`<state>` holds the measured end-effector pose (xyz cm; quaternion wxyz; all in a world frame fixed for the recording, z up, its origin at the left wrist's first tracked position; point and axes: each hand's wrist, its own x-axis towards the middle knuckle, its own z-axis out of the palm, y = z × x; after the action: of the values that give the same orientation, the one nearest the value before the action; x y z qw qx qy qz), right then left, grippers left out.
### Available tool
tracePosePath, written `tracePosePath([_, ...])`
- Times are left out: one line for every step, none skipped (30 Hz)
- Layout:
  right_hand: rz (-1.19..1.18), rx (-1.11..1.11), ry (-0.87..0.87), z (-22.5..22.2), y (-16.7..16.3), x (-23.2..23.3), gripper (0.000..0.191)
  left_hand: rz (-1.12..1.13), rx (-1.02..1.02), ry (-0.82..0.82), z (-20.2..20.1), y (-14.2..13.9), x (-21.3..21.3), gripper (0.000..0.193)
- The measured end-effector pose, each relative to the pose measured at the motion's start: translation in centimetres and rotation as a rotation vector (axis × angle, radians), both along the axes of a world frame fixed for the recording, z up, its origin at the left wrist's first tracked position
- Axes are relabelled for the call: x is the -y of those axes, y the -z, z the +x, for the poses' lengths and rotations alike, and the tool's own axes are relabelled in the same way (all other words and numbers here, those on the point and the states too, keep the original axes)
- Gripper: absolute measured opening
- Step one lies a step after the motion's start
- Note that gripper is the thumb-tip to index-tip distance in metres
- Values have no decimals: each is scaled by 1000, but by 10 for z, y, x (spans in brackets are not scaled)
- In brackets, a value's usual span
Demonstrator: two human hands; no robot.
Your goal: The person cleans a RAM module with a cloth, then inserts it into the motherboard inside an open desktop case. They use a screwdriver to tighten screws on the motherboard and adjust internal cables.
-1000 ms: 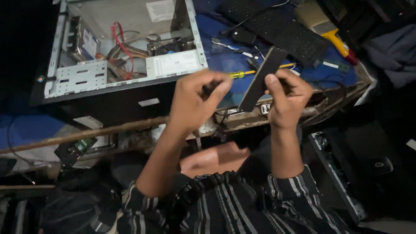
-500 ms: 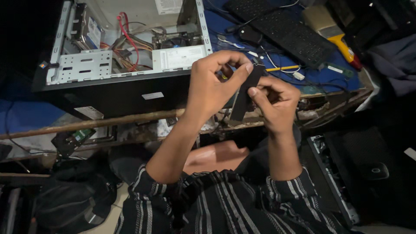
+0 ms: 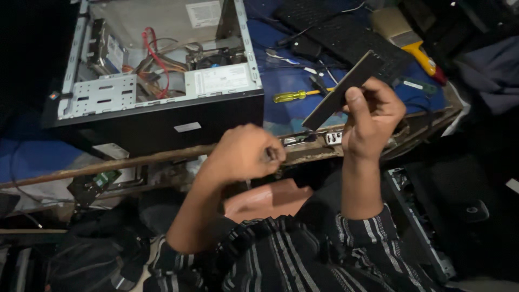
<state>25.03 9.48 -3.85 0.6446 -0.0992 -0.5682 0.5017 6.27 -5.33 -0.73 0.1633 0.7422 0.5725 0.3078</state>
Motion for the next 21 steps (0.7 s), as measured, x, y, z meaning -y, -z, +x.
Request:
tracePosePath([-10,-4,4,1,0,-2,13,83,14,-69,-1,-1,1,16])
tracePosePath([-22,-7,7,3,1,-2,14,163,31,-140,0,-2,3,14])
tracePosePath([-24,3,7,4,2,-2,14,245,49,-210,1,-5,3,13])
tracePosePath([-24,13,4,3,4,-1,15,197,99,-263,2,-9,2,13])
tracePosePath([-25,25,-3,3,6,0,15,145,152,-319,4,-14,1,16])
tracePosePath([-15,41,-25,3,8,2,14,91,205,-378,7,-20,0,22])
tracePosePath([-3,55,-49,2,10,4,13,169,210,-372,11,-26,-2,21])
tracePosePath([13,69,-75,2,11,5,12,249,214,-368,14,-32,-4,20])
tracePosePath([24,93,-89,1,12,7,11,330,216,-364,18,-38,-7,19])
tracePosePath([37,116,-104,0,13,9,10,406,267,-312,22,-43,-10,16])
tracePosePath([49,139,-119,0,13,11,9,481,315,-260,26,-48,-13,15])
tracePosePath([61,164,-121,0,12,12,10,553,362,-203,29,-51,-16,16])
tracePosePath([71,189,-121,0,12,14,10,570,379,-208,31,-53,-18,14])
tracePosePath([80,216,-118,0,11,16,10,585,397,-212,33,-54,-21,13])
tracePosePath([63,221,-121,0,11,17,13,600,417,-214,34,-53,-24,12])
tracePosePath([44,225,-123,-1,10,18,17,601,430,-205,33,-52,-26,11])
tracePosePath([24,230,-124,-1,10,20,20,600,444,-196,33,-51,-28,10])
tracePosePath([19,237,-136,0,10,21,20,597,458,-189,32,-49,-29,10])
tracePosePath([13,243,-150,0,11,21,20,579,465,-191,31,-46,-30,10])
tracePosePath([7,249,-163,0,11,21,20,561,470,-192,30,-44,-30,10])
tracePosePath([19,245,-143,0,12,21,20,544,475,-194,29,-42,-31,11])
